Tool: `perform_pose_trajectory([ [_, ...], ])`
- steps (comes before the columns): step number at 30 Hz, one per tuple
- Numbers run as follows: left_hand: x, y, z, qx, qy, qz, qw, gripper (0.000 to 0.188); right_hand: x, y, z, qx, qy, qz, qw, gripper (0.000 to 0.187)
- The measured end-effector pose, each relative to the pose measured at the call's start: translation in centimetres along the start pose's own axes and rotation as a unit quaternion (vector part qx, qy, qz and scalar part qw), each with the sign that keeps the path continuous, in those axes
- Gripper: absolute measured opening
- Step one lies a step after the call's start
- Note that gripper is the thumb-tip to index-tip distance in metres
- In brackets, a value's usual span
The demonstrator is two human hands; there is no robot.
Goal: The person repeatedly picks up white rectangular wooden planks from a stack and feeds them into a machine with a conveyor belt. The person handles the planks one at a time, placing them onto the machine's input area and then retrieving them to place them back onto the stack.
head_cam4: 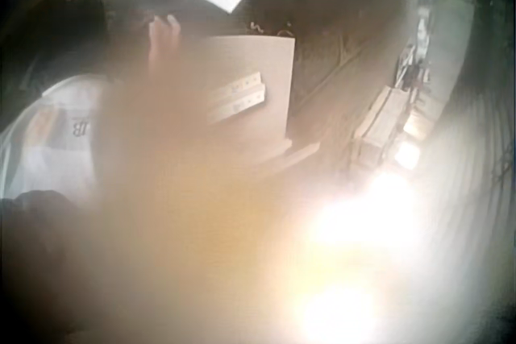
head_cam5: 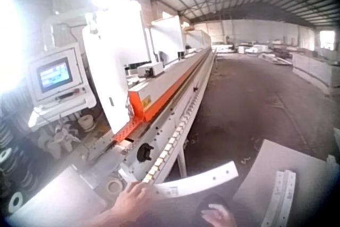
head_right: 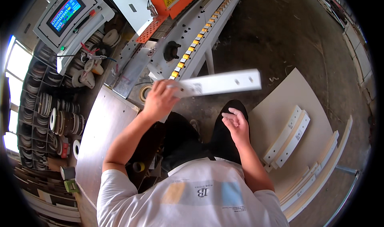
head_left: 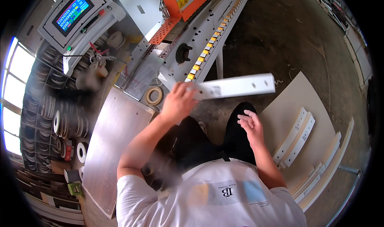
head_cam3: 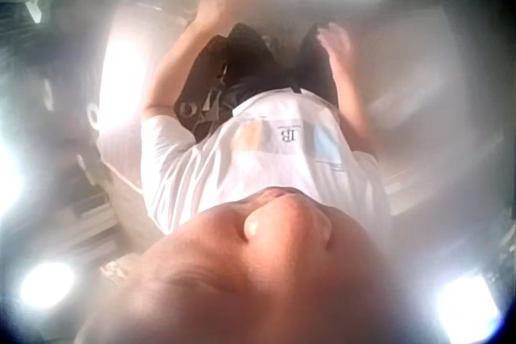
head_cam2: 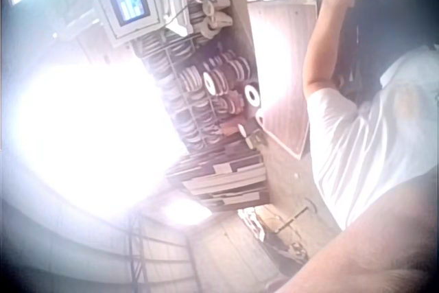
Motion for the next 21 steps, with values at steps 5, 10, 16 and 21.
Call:
perform_pose_trajectory([
  [5,10.0,1.6,0.7,-0.052,-0.061,0.136,0.987,0.041,-4.9,-0.1,4.0,-0.014,0.126,0.026,0.992,0.043],
  [10,19.6,5.9,0.5,-0.008,-0.154,0.262,0.953,0.031,-6.0,0.8,3.9,-0.004,0.218,0.038,0.975,0.038],
  [16,23.8,5.8,0.7,0.047,-0.250,0.305,0.918,0.020,-6.0,0.4,3.6,0.012,0.258,0.055,0.965,0.036],
  [21,24.4,4.7,-0.6,0.007,-0.267,0.271,0.925,0.019,-6.2,0.0,3.5,0.005,0.295,0.076,0.953,0.034],
])
Point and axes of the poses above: each hand's wrist, its own y-axis away from the middle knuckle, its own z-axis out of the back of the hand, x = y × z, the point moved 2 cm from there along -y, towards the middle knuckle, and after that the axes turned 5 degrees about -y, right-handed, at the moved point
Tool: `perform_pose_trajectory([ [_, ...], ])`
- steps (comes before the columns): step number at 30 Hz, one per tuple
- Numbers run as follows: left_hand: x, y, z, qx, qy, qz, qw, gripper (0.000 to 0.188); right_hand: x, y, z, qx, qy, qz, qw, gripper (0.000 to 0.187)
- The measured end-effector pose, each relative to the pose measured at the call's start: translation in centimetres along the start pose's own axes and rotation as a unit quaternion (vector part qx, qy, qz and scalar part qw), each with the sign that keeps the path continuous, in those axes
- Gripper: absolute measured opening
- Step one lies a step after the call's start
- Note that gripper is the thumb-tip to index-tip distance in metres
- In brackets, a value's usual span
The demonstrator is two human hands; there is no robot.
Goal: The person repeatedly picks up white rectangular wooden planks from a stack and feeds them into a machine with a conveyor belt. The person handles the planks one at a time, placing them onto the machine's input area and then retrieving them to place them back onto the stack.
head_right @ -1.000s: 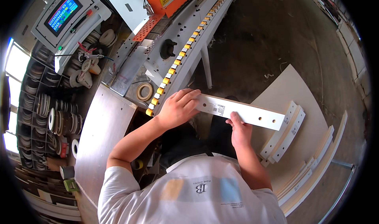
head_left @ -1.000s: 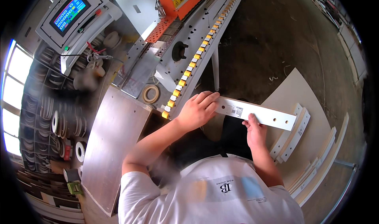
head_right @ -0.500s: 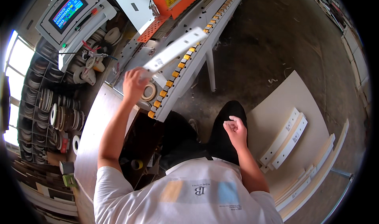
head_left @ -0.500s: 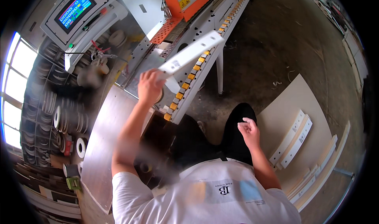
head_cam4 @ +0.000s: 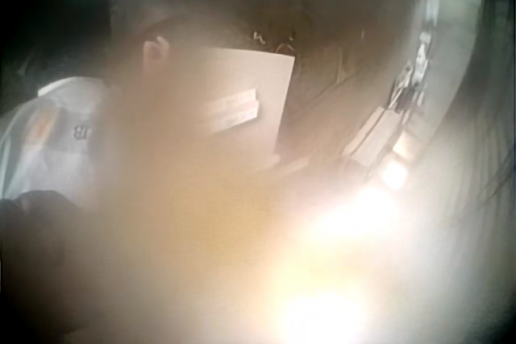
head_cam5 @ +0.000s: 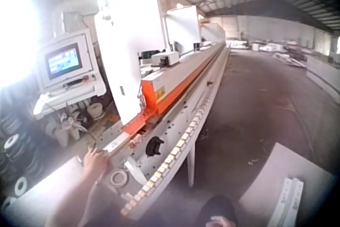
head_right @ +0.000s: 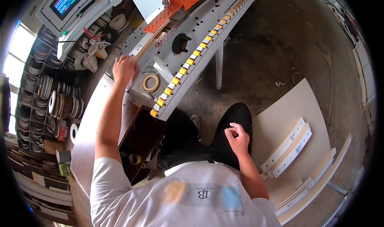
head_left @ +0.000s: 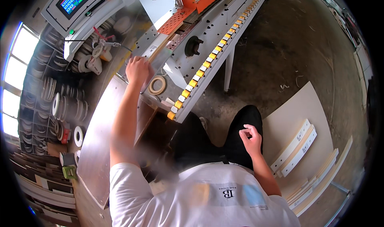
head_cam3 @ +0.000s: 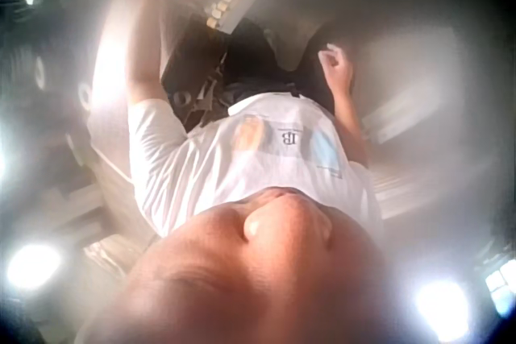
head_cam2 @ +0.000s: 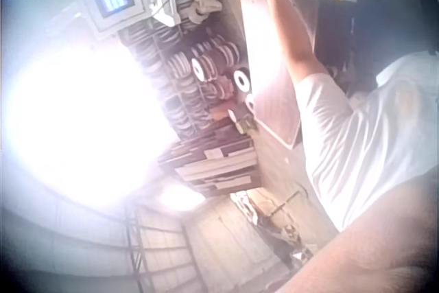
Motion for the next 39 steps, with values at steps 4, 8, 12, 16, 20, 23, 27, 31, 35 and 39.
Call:
perform_pose_trajectory([
  [4,-1.5,-1.5,-0.8,-0.015,-0.007,0.009,1.000,0.019,-0.3,-0.2,-0.2,-0.006,0.023,0.005,1.000,0.031],
  [8,-2.9,-4.0,-2.5,-0.011,-0.013,0.017,1.000,0.019,-0.2,-0.3,-0.4,-0.003,0.024,-0.006,1.000,0.030],
  [12,-4.9,-6.7,-4.4,0.000,-0.019,0.034,0.999,0.020,0.0,-0.5,-0.5,0.001,0.039,-0.004,0.999,0.028],
  [16,-6.1,-8.5,-6.2,-0.047,0.013,0.040,0.998,0.022,0.1,-0.9,-0.4,-0.003,0.062,0.009,0.998,0.027],
  [20,-6.6,-8.8,-6.1,-0.102,0.029,0.040,0.994,0.027,-0.2,-0.8,0.0,-0.016,0.052,0.016,0.998,0.027],
  [23,-8.7,-8.9,-4.4,-0.069,0.028,0.017,0.997,0.024,-1.0,0.0,0.3,-0.049,0.055,0.025,0.997,0.028],
  [27,-4.6,-8.4,-8.4,0.010,-0.063,-0.088,0.994,0.023,0.5,-0.4,-0.1,-0.019,0.085,0.025,0.996,0.029],
  [31,-4.9,-7.2,-6.4,-0.005,0.076,0.039,0.996,0.033,0.0,0.2,0.9,-0.021,0.022,-0.010,0.999,0.032],
  [35,-4.7,-7.2,-6.4,0.014,0.082,0.008,0.997,0.033,0.3,1.8,4.8,-0.141,0.054,-0.005,0.989,0.028],
  [39,-4.8,-7.0,-6.4,0.011,0.086,-0.002,0.996,0.032,-2.0,4.2,12.7,-0.338,0.198,-0.013,0.920,0.024],
])
Point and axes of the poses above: each hand's wrist, its own y-axis away from the middle knuckle, its own z-axis out of the back of the hand, x = y × z, the point moved 2 cm from there along -y, towards the middle knuckle, and after that the axes turned 5 degrees about -y, right-handed, at the moved point
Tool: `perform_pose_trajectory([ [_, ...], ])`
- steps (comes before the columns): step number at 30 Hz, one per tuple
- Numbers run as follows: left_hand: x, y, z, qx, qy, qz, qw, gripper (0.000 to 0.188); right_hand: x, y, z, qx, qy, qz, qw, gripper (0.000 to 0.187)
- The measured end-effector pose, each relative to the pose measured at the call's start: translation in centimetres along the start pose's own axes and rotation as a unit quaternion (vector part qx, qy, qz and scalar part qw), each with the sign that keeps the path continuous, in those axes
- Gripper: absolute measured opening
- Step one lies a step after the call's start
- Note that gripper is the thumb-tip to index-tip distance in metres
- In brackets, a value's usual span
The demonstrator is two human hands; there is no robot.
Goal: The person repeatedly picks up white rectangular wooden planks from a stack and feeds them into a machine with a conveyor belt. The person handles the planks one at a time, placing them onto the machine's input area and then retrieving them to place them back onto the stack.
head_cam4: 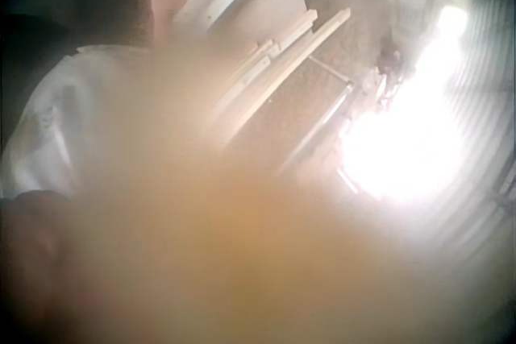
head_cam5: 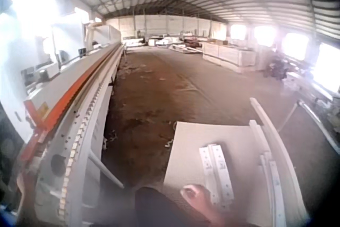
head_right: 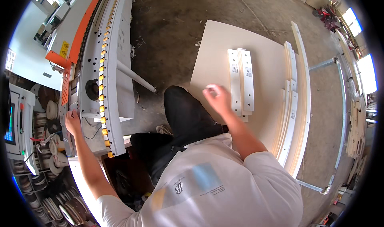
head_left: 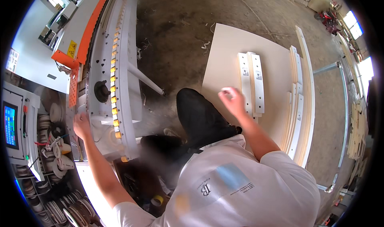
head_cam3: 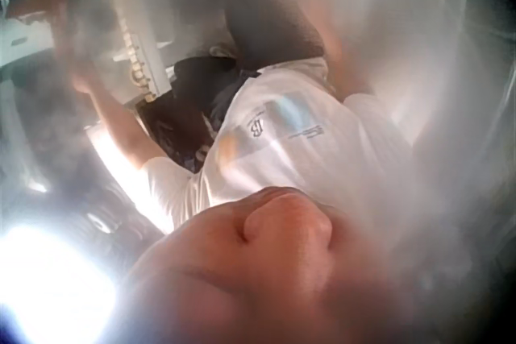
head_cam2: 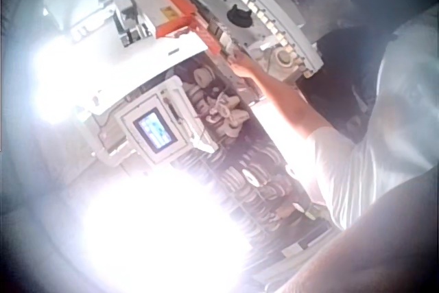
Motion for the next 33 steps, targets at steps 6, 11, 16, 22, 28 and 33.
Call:
perform_pose_trajectory([
  [6,0.8,0.1,-0.5,-0.005,0.016,-0.015,1.000,0.033,-8.9,-2.2,10.7,-0.171,0.278,-0.126,0.937,0.061],
  [11,-0.4,0.2,0.3,0.005,0.008,-0.005,1.000,0.036,-17.5,-1.2,14.1,-0.073,0.155,-0.340,0.925,0.069],
  [16,0.6,0.7,0.1,0.003,0.014,-0.002,1.000,0.036,-18.1,-2.3,16.5,-0.069,0.188,-0.336,0.920,0.078],
  [22,0.1,1.1,0.6,-0.001,0.013,-0.014,1.000,0.036,-14.7,-3.2,15.0,-0.032,0.212,-0.323,0.922,0.077],
  [28,0.8,1.7,0.3,0.009,0.022,0.004,1.000,0.034,-15.2,-4.5,15.5,0.024,0.109,-0.383,0.917,0.068],
  [33,1.2,2.1,-0.1,-0.006,0.023,-0.017,1.000,0.032,-16.7,-3.7,16.9,0.018,0.082,-0.351,0.933,0.051],
])
Point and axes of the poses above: each hand's wrist, its own y-axis away from the middle knuckle, its own z-axis out of the back of the hand, x = y × z, the point moved 2 cm from there along -y, towards the middle knuckle, and after that the axes turned 5 degrees about -y, right-handed, at the moved point
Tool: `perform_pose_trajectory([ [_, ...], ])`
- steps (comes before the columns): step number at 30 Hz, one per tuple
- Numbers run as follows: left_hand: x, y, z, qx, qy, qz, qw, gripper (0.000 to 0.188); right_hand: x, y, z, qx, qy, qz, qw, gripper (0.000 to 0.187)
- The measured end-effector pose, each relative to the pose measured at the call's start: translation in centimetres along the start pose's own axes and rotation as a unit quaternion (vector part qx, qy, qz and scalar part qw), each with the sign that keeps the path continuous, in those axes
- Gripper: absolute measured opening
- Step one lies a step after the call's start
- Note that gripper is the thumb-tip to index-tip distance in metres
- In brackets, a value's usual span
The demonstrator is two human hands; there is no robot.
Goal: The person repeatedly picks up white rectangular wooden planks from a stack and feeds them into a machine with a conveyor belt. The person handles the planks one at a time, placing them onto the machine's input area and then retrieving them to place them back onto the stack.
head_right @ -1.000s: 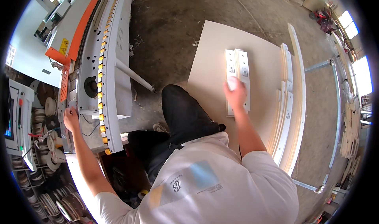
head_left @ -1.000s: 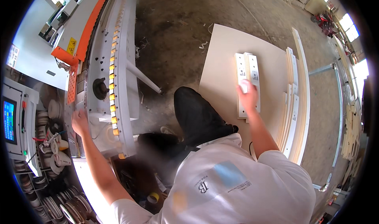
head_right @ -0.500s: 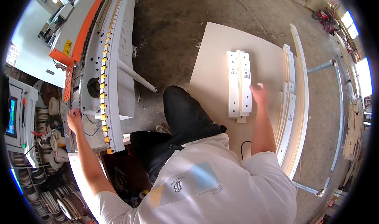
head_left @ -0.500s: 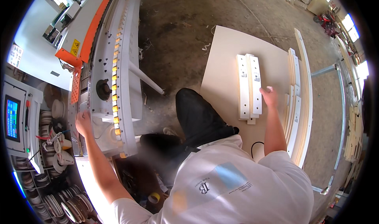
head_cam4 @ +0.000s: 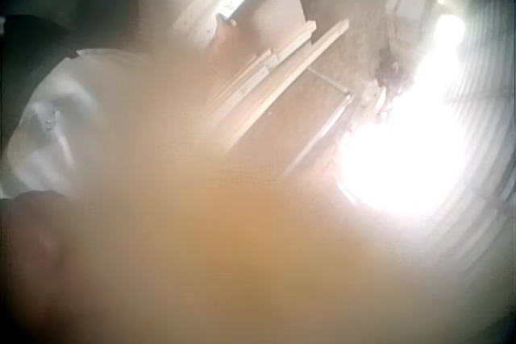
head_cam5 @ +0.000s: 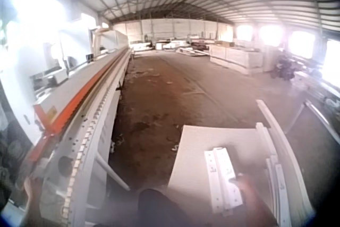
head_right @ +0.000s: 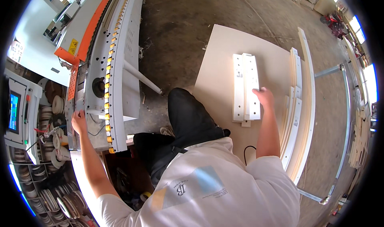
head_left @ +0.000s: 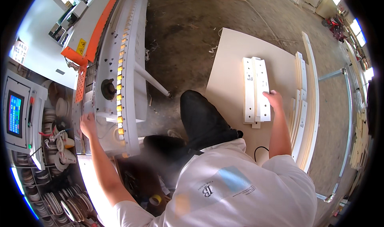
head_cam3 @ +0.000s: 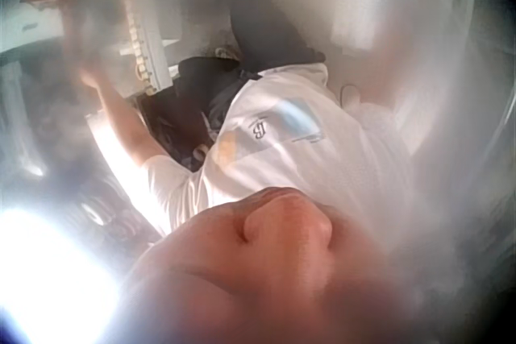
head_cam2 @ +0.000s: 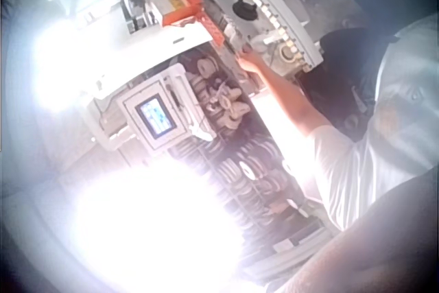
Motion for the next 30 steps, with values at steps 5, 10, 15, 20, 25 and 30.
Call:
perform_pose_trajectory([
  [5,-0.1,0.2,0.4,0.024,0.010,0.011,1.000,0.027,2.0,2.8,-0.3,0.043,-0.179,-0.011,0.983,0.039],
  [10,-6.2,2.4,3.5,0.021,0.086,-0.022,0.996,0.016,8.9,8.3,-4.4,0.008,-0.604,-0.011,0.797,0.037],
  [15,-19.2,7.0,8.4,0.024,0.236,-0.149,0.960,0.021,11.2,8.3,-9.6,0.070,-0.562,0.084,0.820,0.027],
  [20,-29.3,10.6,14.7,0.035,0.290,-0.350,0.890,0.033,17.9,14.0,-13.0,0.160,-0.564,0.114,0.802,0.026],
  [25,-33.5,12.5,16.1,0.016,0.272,-0.425,0.863,0.052,19.9,18.3,-15.6,0.236,-0.566,0.083,0.786,0.023],
  [30,-33.9,13.2,16.6,-0.001,0.216,-0.450,0.866,0.053,19.8,20.7,-17.7,0.280,-0.542,0.092,0.787,0.022],
])
Point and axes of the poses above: each hand's wrist, its own y-axis away from the middle knuckle, its own z-axis out of the back of the hand, x = y × z, the point moved 2 cm from there along -y, towards the middle knuckle, and after that the axes turned 5 degrees about -y, right-handed, at the moved point
